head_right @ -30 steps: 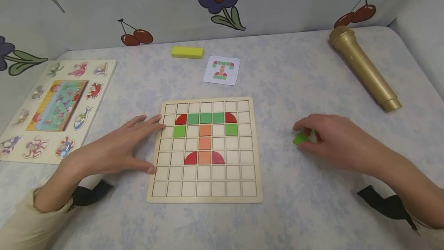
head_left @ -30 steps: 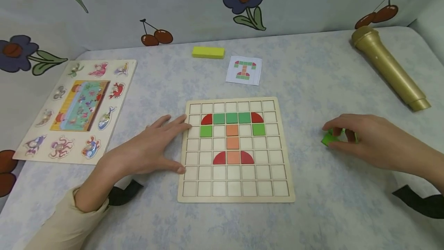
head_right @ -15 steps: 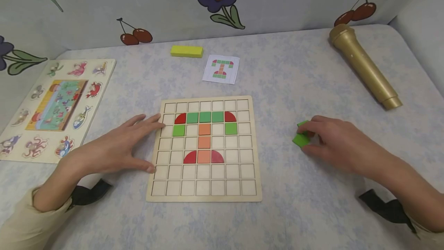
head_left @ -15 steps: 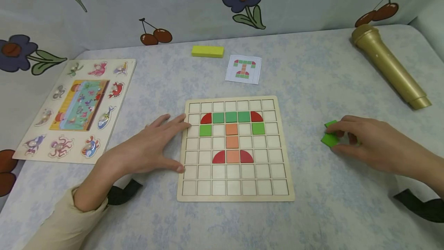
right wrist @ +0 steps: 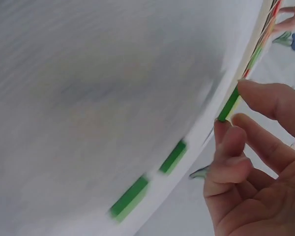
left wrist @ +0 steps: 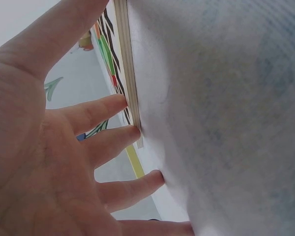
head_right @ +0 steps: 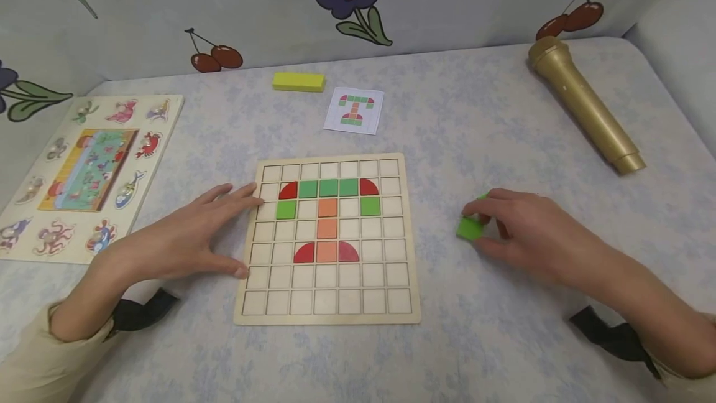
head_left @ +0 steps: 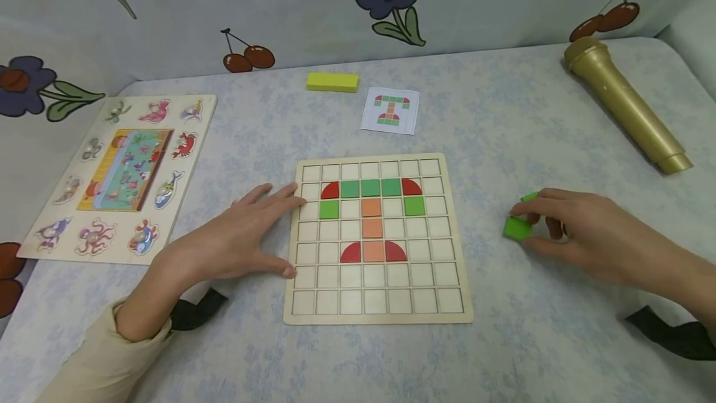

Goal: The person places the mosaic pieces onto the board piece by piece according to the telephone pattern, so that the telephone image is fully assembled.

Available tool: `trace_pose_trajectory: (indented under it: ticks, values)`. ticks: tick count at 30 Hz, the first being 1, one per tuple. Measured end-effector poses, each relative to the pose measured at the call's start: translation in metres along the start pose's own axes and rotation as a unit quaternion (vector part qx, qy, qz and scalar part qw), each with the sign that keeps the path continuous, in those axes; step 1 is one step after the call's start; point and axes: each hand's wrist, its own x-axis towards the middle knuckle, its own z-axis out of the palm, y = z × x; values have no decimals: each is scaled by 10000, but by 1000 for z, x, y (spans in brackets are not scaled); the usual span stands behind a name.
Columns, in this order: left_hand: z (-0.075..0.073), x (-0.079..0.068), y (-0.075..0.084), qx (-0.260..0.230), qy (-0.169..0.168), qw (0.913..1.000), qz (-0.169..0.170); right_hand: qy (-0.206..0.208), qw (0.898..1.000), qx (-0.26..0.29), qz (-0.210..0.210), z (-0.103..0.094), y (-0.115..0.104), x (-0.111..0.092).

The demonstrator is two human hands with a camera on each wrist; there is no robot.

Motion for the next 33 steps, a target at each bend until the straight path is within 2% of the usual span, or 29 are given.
trace_pose_trajectory:
  ticks: [2, 9, 16, 23, 28, 33]
  values:
    - [0, 0, 0, -5, -3, 10000, -13, 67, 9998, 130, -162, -1, -9, 4]
    - [0, 0, -2, 1, 43, 10000, 23, -339, 9962, 729, -349, -1, -49, 29]
    - [1, 1, -3, -31, 92, 9999, 87, -493, 9870, 1288, -821, 13, -99, 59]
    - [1, 1, -3, -23, 138, 9998, 128, -760, 9771, 1421, -1390, 28, -138, 81]
    - [1, 1, -2, -45, 119, 9998, 131, -1027, 9753, 1345, -1416, 34, -154, 89]
    - [2, 1, -3, -21, 109, 9999, 117, -1136, 9766, 1187, -1387, 38, -161, 93]
